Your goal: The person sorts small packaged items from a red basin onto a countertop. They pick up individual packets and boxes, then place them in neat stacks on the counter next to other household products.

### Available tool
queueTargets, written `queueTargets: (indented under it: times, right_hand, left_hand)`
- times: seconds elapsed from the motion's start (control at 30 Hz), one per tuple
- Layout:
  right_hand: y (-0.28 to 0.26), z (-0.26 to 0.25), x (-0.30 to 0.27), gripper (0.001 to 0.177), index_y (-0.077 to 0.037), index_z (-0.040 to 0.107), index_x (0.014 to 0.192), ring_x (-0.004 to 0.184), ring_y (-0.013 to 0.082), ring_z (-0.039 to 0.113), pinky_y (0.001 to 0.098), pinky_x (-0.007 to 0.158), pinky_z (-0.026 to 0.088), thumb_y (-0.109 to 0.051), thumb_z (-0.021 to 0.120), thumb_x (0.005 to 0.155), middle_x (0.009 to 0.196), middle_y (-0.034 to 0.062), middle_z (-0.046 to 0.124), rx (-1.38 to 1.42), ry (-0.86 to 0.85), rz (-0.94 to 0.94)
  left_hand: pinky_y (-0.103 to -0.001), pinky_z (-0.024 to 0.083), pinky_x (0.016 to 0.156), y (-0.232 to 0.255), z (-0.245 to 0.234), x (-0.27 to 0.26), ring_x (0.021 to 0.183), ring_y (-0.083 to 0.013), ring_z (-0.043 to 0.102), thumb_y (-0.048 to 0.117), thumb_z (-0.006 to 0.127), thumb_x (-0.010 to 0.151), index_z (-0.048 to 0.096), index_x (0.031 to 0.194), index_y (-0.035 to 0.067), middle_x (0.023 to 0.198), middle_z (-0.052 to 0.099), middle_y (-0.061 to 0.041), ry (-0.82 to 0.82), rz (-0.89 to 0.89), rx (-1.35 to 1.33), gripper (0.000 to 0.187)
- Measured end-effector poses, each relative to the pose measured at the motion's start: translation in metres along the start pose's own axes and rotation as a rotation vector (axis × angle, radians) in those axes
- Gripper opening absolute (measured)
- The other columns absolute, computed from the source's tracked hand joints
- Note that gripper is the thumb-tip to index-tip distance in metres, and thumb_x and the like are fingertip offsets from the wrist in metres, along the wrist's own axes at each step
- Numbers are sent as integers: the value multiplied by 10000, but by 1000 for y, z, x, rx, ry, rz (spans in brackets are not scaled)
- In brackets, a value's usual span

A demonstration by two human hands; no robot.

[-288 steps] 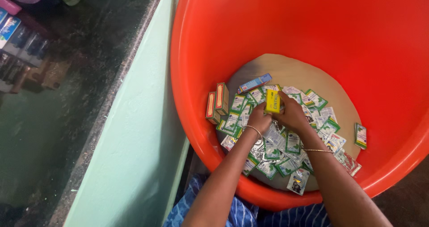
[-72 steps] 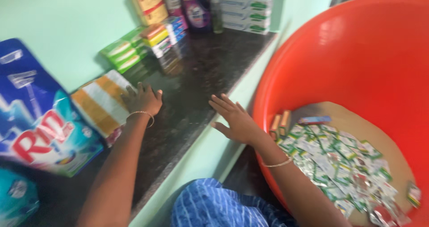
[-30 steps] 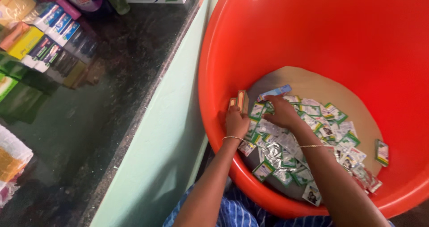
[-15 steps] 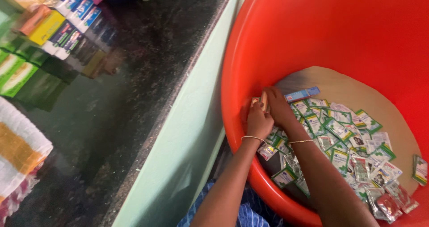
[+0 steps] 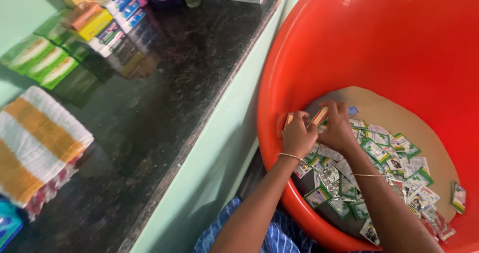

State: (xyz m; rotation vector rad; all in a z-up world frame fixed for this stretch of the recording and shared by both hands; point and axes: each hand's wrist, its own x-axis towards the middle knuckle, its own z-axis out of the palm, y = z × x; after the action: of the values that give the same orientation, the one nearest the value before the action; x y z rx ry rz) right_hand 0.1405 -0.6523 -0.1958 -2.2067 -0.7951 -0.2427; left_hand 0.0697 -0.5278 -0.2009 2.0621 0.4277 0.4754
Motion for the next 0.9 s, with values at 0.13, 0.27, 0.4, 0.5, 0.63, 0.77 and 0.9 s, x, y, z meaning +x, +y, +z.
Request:
queueTargets:
  times: [0.13, 0.27, 0.4, 0.5, 0.63, 0.77, 0.9]
  right_hand:
    - [-53, -39, 6, 815, -78, 514, 1325, 1097, 411, 596, 469, 893, 562, -156, 890, 606, 1274, 236, 445, -9, 59, -42]
    - [-113, -65, 14, 827, -51, 487, 1346, 1174, 399, 564, 430, 976, 574, -157, 903, 639, 1304, 233, 417, 60, 133, -138]
    - [-172, -74, 20, 833, -47, 469, 1339, 1256, 368, 507, 427, 1023, 581, -130, 923, 645, 1349, 216, 374, 150, 164, -182]
    - [-212, -71, 25, 808, -49, 463, 1344, 1327, 351, 478, 433, 1056, 561, -77, 917, 677, 1369, 199, 355, 208, 199, -260]
    - [-259, -60, 33, 781, -54, 451, 1336, 1313, 327, 484, 417, 1022, 567, -102, 948, 735, 1357, 182, 348, 252, 251, -302]
    - [-295, -38, 41, 742, -56, 452, 1357, 1337, 318, 476, 421, 1045, 561, -43, 893, 761, 1387, 167, 340, 345, 215, -308]
    - [-329, -3, 47, 750, -52, 455, 1352, 1290, 325, 474, 407, 1023, 595, -33, 876, 732, 1352, 172, 354, 414, 175, -343]
  left_hand:
    - [-414, 559, 851, 28, -38, -12, 983, -313, 737, 337, 667, 876, 648, 1135, 33, 1047, 754, -154, 40, 48, -137, 400]
    - [-381, 564, 832, 53, -83, -20, 938, -272, 739, 455, 694, 886, 651, 1120, 22, 995, 742, -139, -7, -79, -203, 494]
    - [-368, 568, 807, 73, -126, -19, 924, -257, 726, 516, 731, 853, 620, 1139, -11, 986, 721, -148, 88, -11, -270, 610]
    - [-359, 584, 765, 89, -166, -14, 859, -259, 743, 554, 750, 778, 591, 1159, -8, 918, 732, -155, 84, -40, -241, 697]
    - [-359, 591, 751, 98, -224, -7, 817, -266, 774, 600, 740, 734, 583, 1175, 8, 898, 767, -157, 115, 51, -163, 755]
    - [-388, 596, 826, 93, -283, -2, 929, -304, 774, 618, 787, 724, 563, 1202, 8, 998, 762, -180, 214, 227, -6, 807]
    - [-436, 592, 825, 77, -339, -5, 935, -353, 760, 596, 808, 710, 527, 1231, 15, 1020, 749, -199, 255, 235, 171, 830]
